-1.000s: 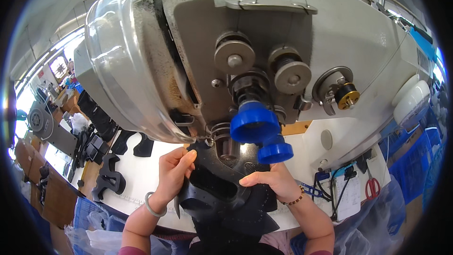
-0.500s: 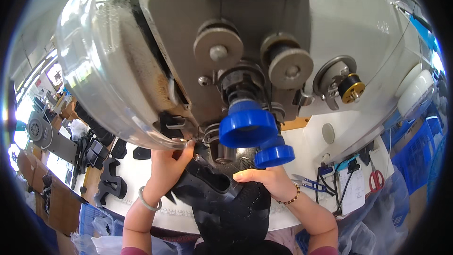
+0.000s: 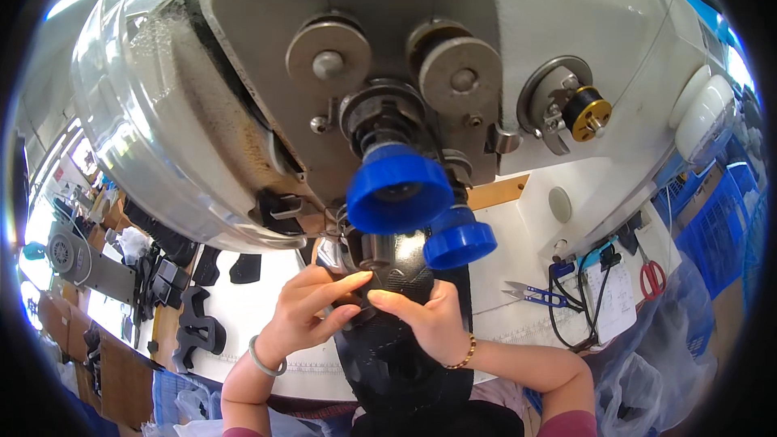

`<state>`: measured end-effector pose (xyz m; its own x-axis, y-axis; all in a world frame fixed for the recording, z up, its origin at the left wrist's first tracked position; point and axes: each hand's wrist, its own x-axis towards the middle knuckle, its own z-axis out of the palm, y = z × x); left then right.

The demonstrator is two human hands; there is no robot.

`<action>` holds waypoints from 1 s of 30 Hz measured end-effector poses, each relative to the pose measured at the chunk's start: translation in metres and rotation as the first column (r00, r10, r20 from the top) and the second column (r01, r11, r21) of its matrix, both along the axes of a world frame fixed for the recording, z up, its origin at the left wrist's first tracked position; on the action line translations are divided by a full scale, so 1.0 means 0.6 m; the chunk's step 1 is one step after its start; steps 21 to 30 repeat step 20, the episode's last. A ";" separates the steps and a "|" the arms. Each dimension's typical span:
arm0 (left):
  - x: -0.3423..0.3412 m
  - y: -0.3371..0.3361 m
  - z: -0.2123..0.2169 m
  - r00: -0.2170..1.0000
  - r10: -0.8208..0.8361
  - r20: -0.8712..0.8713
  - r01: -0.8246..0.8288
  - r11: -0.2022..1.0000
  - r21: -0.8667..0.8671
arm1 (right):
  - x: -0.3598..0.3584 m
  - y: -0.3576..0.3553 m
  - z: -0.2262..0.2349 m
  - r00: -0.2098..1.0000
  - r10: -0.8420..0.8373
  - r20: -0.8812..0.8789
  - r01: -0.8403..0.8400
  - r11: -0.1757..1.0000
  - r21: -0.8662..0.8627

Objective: The person stitches pieces of a shoe upper together using a sewing machine, trims the thread with snips, and positions additional material before sewing it into place.

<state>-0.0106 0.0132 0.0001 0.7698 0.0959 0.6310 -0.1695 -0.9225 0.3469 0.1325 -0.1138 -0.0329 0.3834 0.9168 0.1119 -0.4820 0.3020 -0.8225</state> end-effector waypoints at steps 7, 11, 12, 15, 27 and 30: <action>-0.004 0.010 0.011 0.981 0.178 0.079 -0.195 0.921 0.337 | -0.026 0.019 -0.016 0.991 -0.128 0.033 0.124 0.987 0.104; -0.003 0.019 0.012 0.969 0.226 0.099 -0.247 0.890 0.382 | -0.033 0.030 -0.020 0.983 -0.178 0.053 0.171 0.979 0.109; -0.004 0.021 0.011 0.967 0.232 0.105 -0.254 0.890 0.379 | -0.035 0.032 -0.020 0.979 -0.194 0.066 0.186 0.976 0.113; 0.000 0.033 0.013 0.977 0.168 0.129 -0.202 0.917 0.343 | -0.038 0.039 -0.019 0.970 -0.228 0.086 0.217 0.969 0.122; -0.005 0.039 0.013 0.966 0.208 0.154 -0.251 0.896 0.367 | -0.049 0.049 -0.001 0.915 -0.368 0.165 0.348 0.927 0.138; -0.005 0.039 0.013 0.966 0.208 0.154 -0.251 0.896 0.367 | -0.049 0.049 -0.001 0.915 -0.368 0.165 0.348 0.927 0.138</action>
